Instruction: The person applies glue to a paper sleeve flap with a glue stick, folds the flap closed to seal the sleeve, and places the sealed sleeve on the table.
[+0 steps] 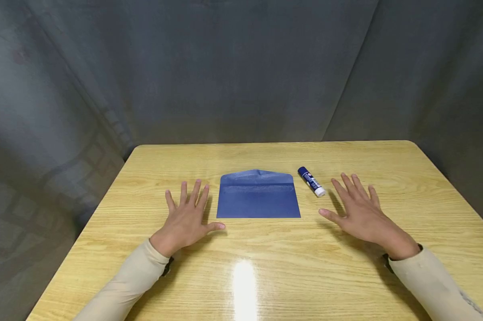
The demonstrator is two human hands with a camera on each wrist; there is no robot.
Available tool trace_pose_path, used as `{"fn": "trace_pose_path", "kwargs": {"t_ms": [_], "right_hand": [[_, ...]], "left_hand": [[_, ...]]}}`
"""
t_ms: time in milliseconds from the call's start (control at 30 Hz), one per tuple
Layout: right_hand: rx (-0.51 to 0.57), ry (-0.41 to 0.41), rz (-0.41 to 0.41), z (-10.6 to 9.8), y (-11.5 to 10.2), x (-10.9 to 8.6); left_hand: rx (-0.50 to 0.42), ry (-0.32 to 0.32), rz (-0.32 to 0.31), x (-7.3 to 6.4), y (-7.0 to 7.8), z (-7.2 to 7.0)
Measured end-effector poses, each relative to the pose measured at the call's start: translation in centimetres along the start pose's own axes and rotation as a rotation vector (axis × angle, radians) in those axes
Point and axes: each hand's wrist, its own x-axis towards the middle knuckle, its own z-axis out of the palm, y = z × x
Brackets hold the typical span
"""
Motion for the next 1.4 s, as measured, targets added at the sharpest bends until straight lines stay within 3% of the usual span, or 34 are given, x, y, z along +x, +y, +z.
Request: {"fn": "trace_pose_path", "kwargs": {"t_ms": [367,567,867,1100,1400], "right_hand": [[0.019,0.04,-0.03,0.5,-0.8,1.0],[0.02,0.036,-0.005,0.2,-1.6,3.7],[0.023,-0.023,0.102,0.2,-2.4,7.2],[-0.057,-0.034,0.152,-0.6,-2.4,7.7],[-0.059,-0.067,0.172,-0.9,-1.8,7.5]], "left_hand": [[-0.002,-0.049,0.005,0.1,0.3,0.0],[0.106,-0.074,0.095,0.1,0.9,0.1],[0.111,-0.123,0.181,0.2,2.6,0.4],[0.122,-0.13,0.222,0.2,3.2,0.3],[0.11,-0.158,0.239,0.2,3.2,0.0]]}}
